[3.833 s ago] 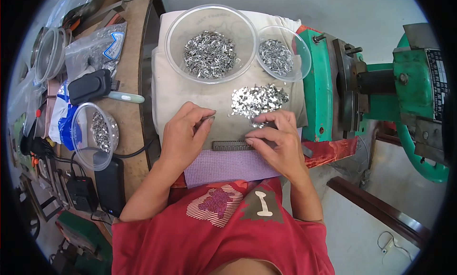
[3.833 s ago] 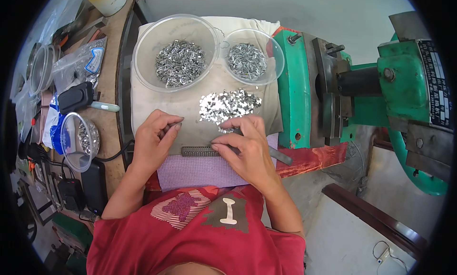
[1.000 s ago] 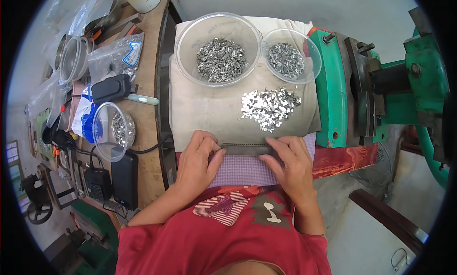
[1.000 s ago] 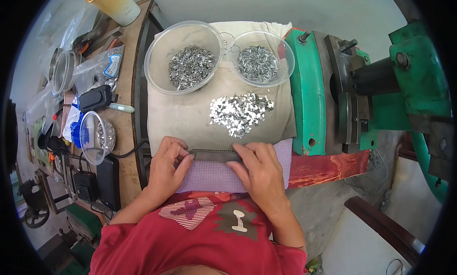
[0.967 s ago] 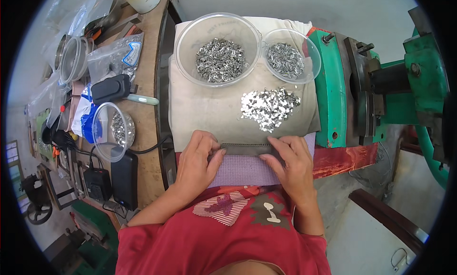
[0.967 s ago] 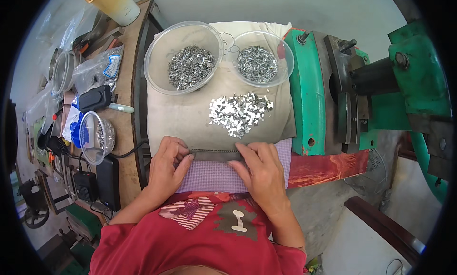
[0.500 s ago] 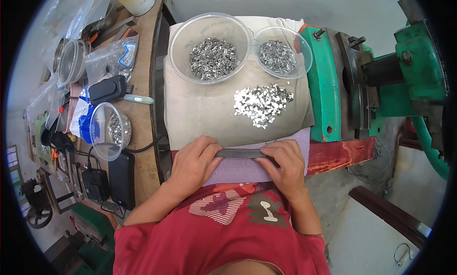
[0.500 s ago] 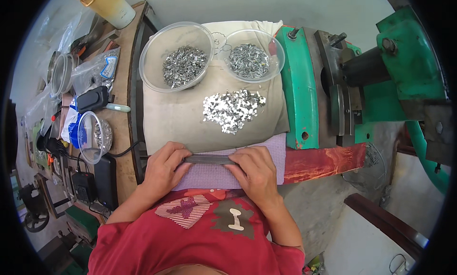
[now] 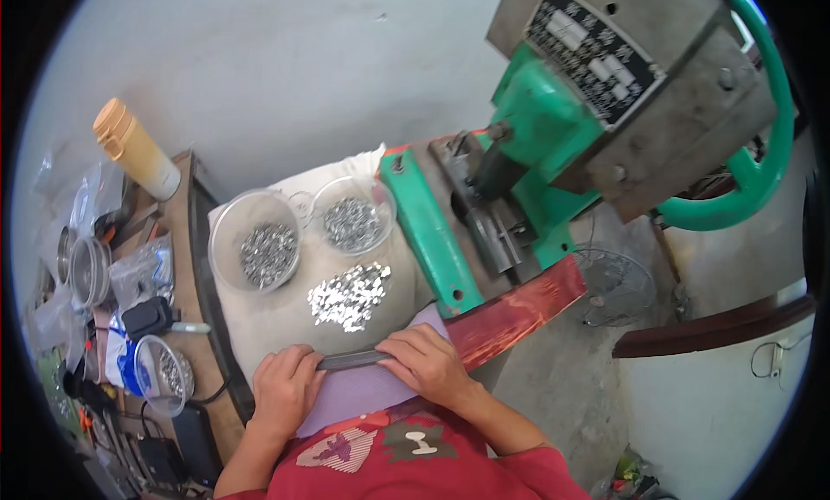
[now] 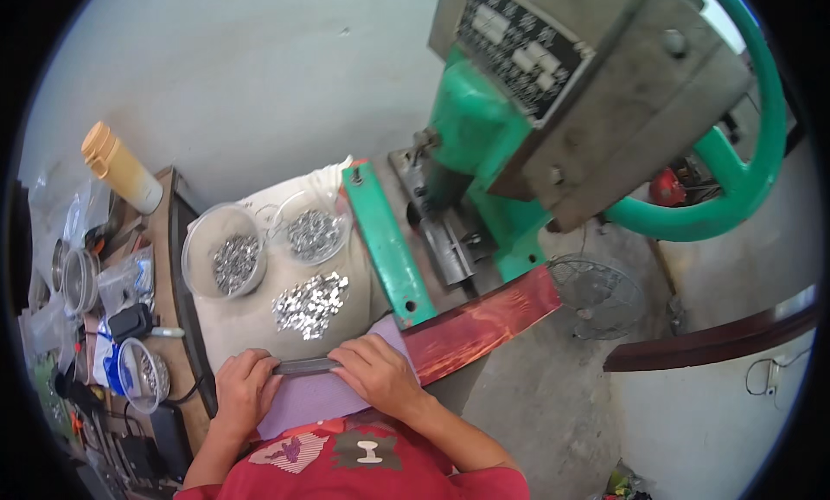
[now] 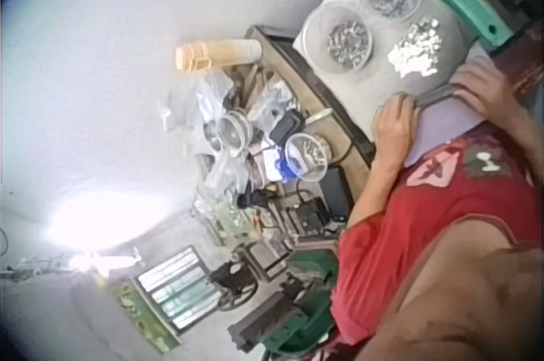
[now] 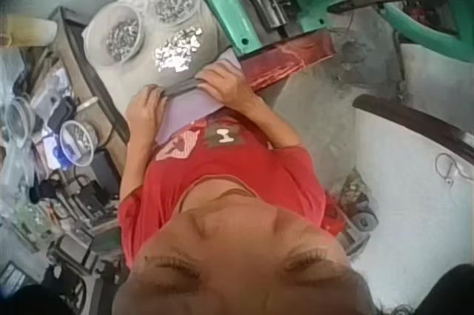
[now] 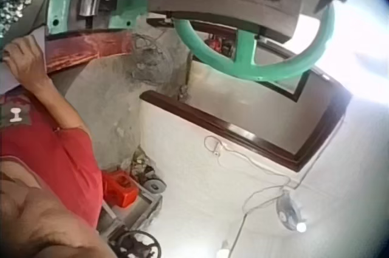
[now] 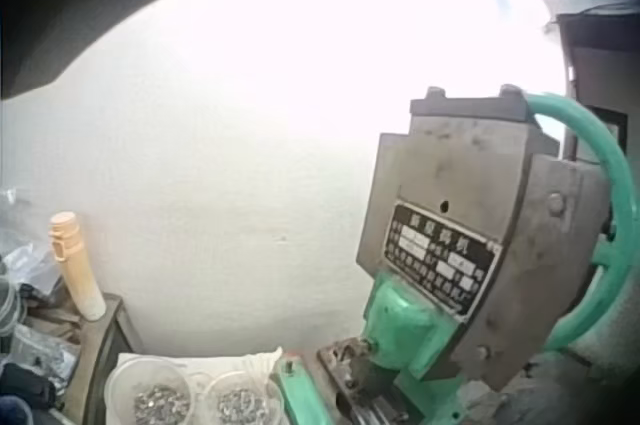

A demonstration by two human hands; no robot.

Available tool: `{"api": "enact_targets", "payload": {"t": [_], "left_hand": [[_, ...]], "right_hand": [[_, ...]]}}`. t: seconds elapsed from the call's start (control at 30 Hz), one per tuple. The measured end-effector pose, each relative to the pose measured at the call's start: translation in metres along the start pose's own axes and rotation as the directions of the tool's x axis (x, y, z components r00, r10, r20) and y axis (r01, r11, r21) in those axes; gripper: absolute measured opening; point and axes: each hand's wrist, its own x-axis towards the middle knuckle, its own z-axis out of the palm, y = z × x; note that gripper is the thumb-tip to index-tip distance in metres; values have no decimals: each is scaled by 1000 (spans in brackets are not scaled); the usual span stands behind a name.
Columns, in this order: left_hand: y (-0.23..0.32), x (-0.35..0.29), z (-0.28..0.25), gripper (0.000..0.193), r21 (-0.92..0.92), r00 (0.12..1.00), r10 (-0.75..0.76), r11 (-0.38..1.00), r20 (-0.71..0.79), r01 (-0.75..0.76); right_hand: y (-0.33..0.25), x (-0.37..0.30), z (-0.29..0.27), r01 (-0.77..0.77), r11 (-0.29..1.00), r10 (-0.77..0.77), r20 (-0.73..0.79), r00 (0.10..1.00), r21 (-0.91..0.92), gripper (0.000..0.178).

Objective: The person aligns small metal fasteners into slots of a metal fixture, places the fixture into a press machine, presses it, and then removes the fixture to arrange additional metal components onto it.

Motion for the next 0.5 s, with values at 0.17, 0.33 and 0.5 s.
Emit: {"api": "enact_targets", "payload": {"t": [0.17, 0.33, 0.5], "left_hand": [[20, 67, 5, 28, -14, 949, 267, 962, -165, -273], [51, 166, 22, 11, 10, 758, 599, 786, -258, -618], [75, 230, 33, 9, 119, 601, 770, 631, -213, -766]], "right_hand": [[-1, 4, -60, -52, 973, 4, -208, 978, -226, 25], [7, 0, -118, -248, 917, 103, -415, 904, -313, 23], [26, -6, -132, -342, 891, 137, -541, 830, -299, 23]]}}
